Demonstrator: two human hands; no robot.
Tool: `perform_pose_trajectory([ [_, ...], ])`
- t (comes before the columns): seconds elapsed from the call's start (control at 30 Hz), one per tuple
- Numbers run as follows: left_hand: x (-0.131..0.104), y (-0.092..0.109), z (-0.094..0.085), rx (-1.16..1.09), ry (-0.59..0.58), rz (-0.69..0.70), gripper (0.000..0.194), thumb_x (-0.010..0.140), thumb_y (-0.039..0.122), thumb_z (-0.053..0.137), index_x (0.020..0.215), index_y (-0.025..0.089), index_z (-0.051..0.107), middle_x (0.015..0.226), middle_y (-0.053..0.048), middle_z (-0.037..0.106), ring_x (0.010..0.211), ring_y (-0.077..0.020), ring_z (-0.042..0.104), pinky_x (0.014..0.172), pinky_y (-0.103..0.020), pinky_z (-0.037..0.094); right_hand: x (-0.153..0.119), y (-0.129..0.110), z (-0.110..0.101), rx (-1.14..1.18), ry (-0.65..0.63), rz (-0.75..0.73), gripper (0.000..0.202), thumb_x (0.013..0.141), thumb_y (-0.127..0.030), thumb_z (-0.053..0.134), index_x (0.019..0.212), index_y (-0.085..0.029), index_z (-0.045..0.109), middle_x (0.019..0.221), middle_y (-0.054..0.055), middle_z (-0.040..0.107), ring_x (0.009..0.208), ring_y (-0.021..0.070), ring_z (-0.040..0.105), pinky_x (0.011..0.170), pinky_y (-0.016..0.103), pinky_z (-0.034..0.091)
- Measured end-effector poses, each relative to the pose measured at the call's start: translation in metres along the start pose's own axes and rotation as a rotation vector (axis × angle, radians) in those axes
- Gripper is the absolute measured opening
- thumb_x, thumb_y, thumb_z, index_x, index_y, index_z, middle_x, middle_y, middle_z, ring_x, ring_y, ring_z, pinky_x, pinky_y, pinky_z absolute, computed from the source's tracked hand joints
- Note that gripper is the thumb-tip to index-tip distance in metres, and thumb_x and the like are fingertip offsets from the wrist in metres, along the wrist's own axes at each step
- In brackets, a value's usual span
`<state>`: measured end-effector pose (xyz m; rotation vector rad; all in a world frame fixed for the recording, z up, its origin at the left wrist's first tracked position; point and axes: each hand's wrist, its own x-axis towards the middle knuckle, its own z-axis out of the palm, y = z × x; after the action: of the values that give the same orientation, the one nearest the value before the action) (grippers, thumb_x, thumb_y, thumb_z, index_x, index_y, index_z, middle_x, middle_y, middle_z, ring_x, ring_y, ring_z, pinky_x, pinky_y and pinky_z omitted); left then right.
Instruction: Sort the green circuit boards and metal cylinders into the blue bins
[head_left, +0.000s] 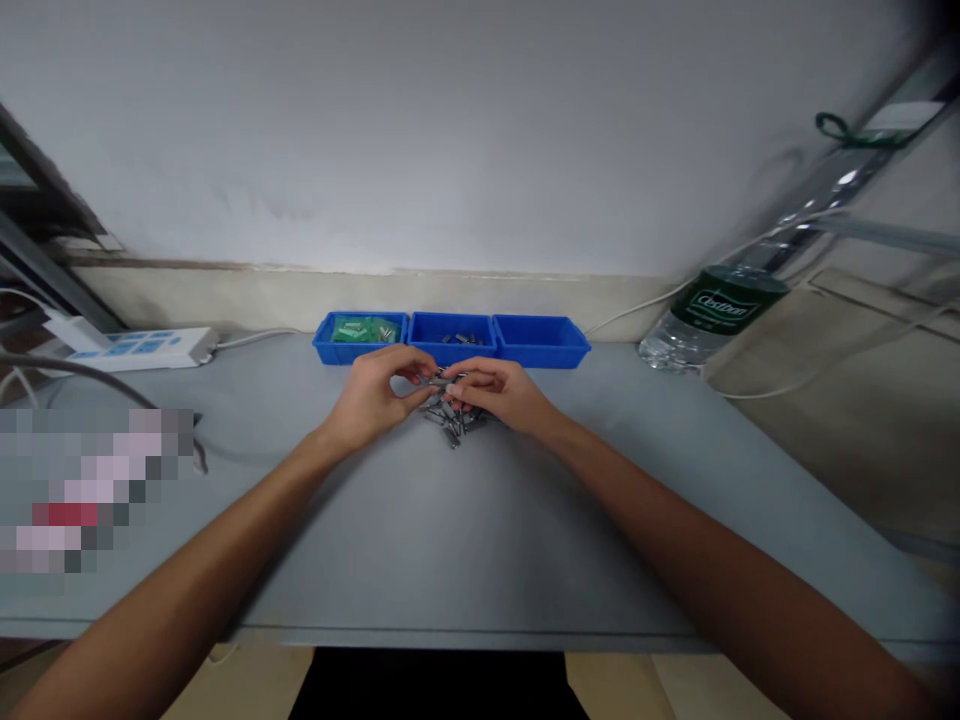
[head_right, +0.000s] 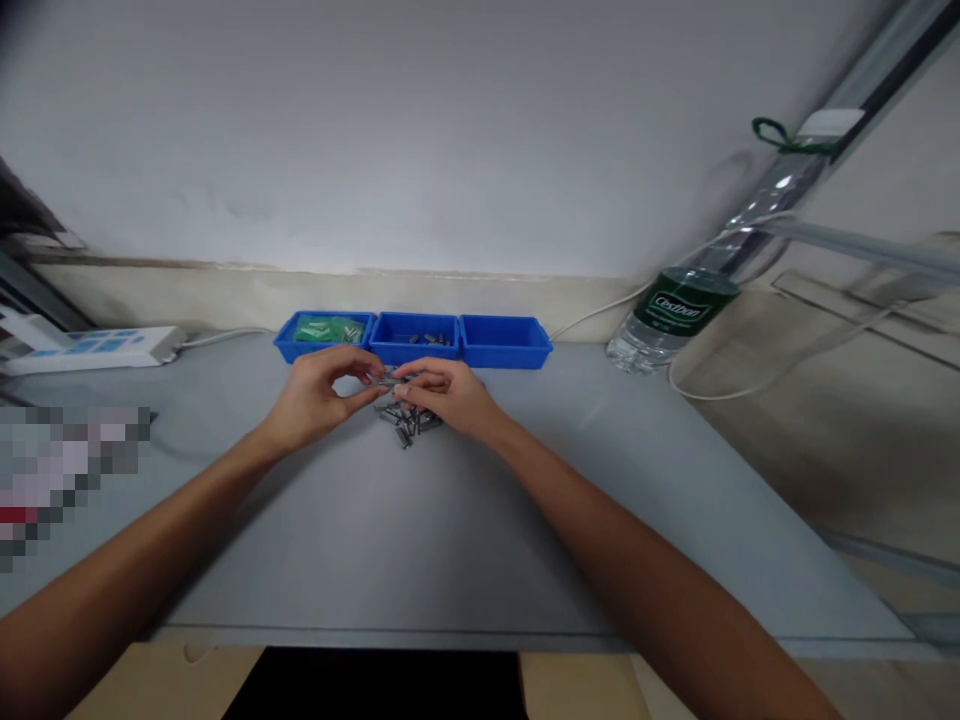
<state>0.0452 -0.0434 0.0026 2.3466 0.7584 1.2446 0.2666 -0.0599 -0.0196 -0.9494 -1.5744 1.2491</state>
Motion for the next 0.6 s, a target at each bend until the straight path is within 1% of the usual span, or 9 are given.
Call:
perform_pose_trajectory([
  [0.13, -0.001, -0.002, 0.003, -0.019, 0.025, 0.048, 0.013, 0.086, 0.026, 0.077, 0.094, 0.017, 0.071, 0.092, -0.007, 0.074, 0.079, -0.0159, 0.068, 0.076, -0.029, 0.060, -0.002, -0.003, 0.004, 0.063, 0.024, 0.028, 0.030, 0.076, -0.036, 0.083, 0.102, -0.023, 0.076, 0.083, 0.003, 0.078, 0.071, 0.0150, 0.069, 0.076, 0.034, 0.058],
  [0.2, -0.002, -0.005, 0.005, 0.007, 0.030, 0.066, 0.014, 0.086, 0.027, 0.077, 0.094, 0.017, 0.070, 0.093, -0.006, 0.074, 0.078, -0.0154, 0.068, 0.075, -0.028, 0.060, -0.002, -0.004, 0.004, 0.062, 0.047, 0.041, 0.030, 0.075, -0.035, 0.083, 0.101, -0.022, 0.077, 0.083, 0.003, 0.077, 0.071, 0.0147, 0.068, 0.074, 0.032, 0.058],
  [0.3, -0.005, -0.011, 0.007, 0.155, -0.006, 0.051, 0.012, 0.090, 0.027, 0.073, 0.097, 0.017, 0.071, 0.093, -0.005, 0.074, 0.079, -0.0168, 0.069, 0.076, -0.030, 0.060, 0.000, -0.004, 0.001, 0.002, 0.114, 0.037, 0.026, 0.076, -0.033, 0.081, 0.099, -0.022, 0.078, 0.081, 0.003, 0.077, 0.073, 0.0162, 0.069, 0.072, 0.032, 0.057],
  [0.37, -0.008, -0.018, 0.008, 0.284, -0.075, 0.024, 0.015, 0.096, 0.024, 0.063, 0.108, 0.017, 0.071, 0.102, -0.008, 0.075, 0.090, -0.0211, 0.071, 0.084, -0.036, 0.061, 0.001, -0.002, -0.003, -0.043, 0.186, 0.029, 0.023, 0.078, -0.032, 0.078, 0.099, -0.022, 0.078, 0.083, 0.004, 0.077, 0.076, 0.0180, 0.070, 0.074, 0.035, 0.058],
  [0.43, -0.011, -0.028, 0.008, 0.407, -0.175, 0.017, 0.029, 0.100, 0.017, 0.051, 0.124, 0.015, 0.068, 0.120, -0.013, 0.073, 0.111, -0.0268, 0.069, 0.097, -0.045, 0.058, 0.004, 0.001, -0.008, -0.064, 0.261, 0.013, 0.026, 0.080, -0.030, 0.075, 0.106, -0.023, 0.077, 0.094, 0.006, 0.079, 0.084, 0.0208, 0.072, 0.078, 0.039, 0.060],
  [0.47, -0.012, -0.033, 0.008, 0.459, -0.217, 0.025, 0.035, 0.099, 0.013, 0.048, 0.129, 0.013, 0.066, 0.127, -0.015, 0.071, 0.119, -0.0285, 0.066, 0.103, -0.047, 0.056, 0.005, 0.002, -0.011, -0.068, 0.295, -0.003, 0.031, 0.081, -0.028, 0.074, 0.112, -0.024, 0.076, 0.103, 0.007, 0.079, 0.091, 0.0226, 0.073, 0.082, 0.041, 0.060],
  [0.53, -0.014, -0.042, 0.008, 0.531, -0.298, 0.032, 0.043, 0.095, 0.007, 0.046, 0.134, 0.011, 0.064, 0.134, -0.016, 0.068, 0.126, -0.0295, 0.062, 0.110, -0.049, 0.051, 0.008, 0.005, -0.016, -0.070, 0.340, -0.045, 0.043, 0.081, -0.027, 0.073, 0.124, -0.026, 0.071, 0.123, 0.008, 0.075, 0.110, 0.0258, 0.071, 0.089, 0.044, 0.060],
  [0.6, -0.015, -0.047, 0.007, 0.565, -0.353, 0.042, 0.047, 0.092, 0.004, 0.046, 0.134, 0.010, 0.065, 0.135, -0.015, 0.069, 0.126, -0.0297, 0.062, 0.113, -0.049, 0.049, 0.009, 0.005, -0.020, -0.088, 0.350, -0.085, 0.048, 0.082, -0.026, 0.071, 0.130, -0.026, 0.068, 0.133, 0.009, 0.071, 0.122, 0.0271, 0.068, 0.093, 0.044, 0.060],
])
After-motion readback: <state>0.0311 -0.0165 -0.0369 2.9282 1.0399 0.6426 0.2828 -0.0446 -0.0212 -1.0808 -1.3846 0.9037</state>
